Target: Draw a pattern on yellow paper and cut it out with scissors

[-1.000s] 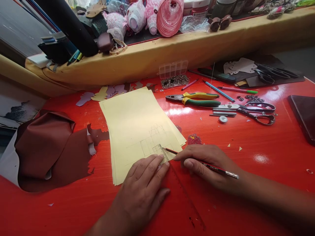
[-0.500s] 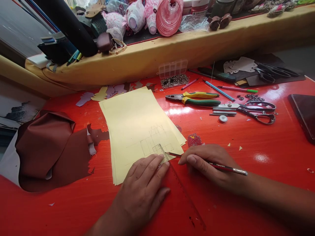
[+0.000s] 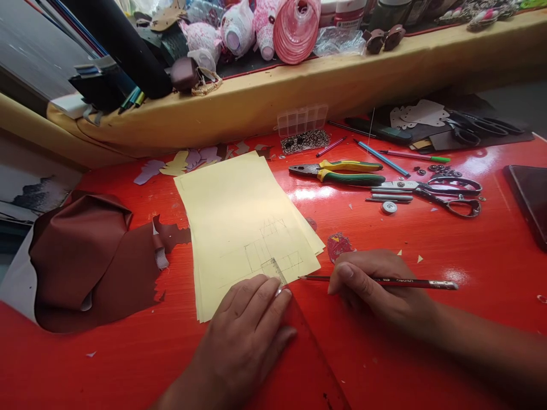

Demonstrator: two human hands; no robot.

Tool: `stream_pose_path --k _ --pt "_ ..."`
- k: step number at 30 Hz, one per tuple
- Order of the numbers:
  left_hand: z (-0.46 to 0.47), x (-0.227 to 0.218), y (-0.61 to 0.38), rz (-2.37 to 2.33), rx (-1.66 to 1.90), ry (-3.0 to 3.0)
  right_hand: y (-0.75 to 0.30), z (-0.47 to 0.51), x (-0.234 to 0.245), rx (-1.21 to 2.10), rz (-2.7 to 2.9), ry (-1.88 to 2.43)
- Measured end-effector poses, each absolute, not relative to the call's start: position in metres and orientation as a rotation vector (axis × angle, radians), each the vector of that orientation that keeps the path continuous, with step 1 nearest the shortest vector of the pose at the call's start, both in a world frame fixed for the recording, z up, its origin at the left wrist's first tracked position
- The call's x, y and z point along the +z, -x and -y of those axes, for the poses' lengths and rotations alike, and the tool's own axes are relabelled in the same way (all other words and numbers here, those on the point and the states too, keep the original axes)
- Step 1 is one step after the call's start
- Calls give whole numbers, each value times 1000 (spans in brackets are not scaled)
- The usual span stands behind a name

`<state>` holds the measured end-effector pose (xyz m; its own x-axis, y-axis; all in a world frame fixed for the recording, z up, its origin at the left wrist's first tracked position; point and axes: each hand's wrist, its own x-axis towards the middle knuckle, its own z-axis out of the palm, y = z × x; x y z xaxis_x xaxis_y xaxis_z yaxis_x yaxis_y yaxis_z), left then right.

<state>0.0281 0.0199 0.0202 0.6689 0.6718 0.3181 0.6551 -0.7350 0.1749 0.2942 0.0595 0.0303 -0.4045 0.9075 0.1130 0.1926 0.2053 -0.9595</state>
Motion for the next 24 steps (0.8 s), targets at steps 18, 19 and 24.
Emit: stream_pose_path --k 18,19,24 --pt "-20 22 -25 -1134 557 -2834 -294 -61 30 1228 1753 1038" --pt "-20 22 -25 -1139 555 -2838 -294 -61 30 1237 1750 1046" --pt "-21 22 -25 -1154 555 -2835 -295 -61 31 1242 1756 1039"
